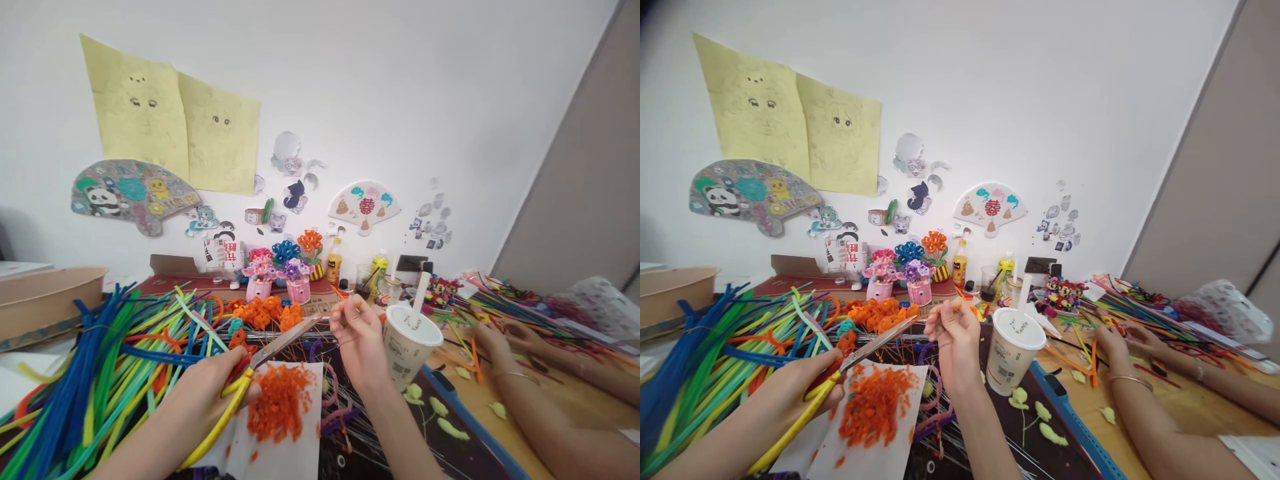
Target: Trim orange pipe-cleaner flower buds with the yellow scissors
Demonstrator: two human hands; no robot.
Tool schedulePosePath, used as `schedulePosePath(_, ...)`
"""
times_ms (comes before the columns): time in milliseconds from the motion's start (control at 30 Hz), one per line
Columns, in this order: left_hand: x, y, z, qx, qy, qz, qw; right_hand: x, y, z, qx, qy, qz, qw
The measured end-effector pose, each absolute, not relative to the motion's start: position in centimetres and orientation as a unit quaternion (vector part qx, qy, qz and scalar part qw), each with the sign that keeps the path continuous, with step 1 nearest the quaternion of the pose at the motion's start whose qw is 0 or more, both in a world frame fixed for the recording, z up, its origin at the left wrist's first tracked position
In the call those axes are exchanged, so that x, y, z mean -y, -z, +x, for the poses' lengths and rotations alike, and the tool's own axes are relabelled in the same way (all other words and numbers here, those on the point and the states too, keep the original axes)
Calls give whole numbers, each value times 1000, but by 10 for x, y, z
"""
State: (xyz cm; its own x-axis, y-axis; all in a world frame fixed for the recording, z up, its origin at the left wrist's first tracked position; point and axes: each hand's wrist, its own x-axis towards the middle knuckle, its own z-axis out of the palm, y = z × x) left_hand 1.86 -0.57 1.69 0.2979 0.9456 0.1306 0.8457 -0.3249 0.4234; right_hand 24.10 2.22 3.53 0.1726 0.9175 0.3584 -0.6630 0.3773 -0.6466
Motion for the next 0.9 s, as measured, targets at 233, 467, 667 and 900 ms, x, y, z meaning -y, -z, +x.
schedulePosePath(233, 10, -19, 22, -570, -188, 784, 157, -21, -32, 238, 400, -531, -185, 724)
schedulePosePath(467, 5, -15, 21, -557, -174, 801, 131, -20, -32, 237, 396, -537, -179, 723)
schedulePosePath(667, 5, -14, 19, -554, -174, 806, 110, -20, -32, 237, 406, -535, -179, 719)
schedulePosePath(900, 3, -13, 18, -555, -165, 808, 104, -21, -31, 237, 405, -537, -173, 719)
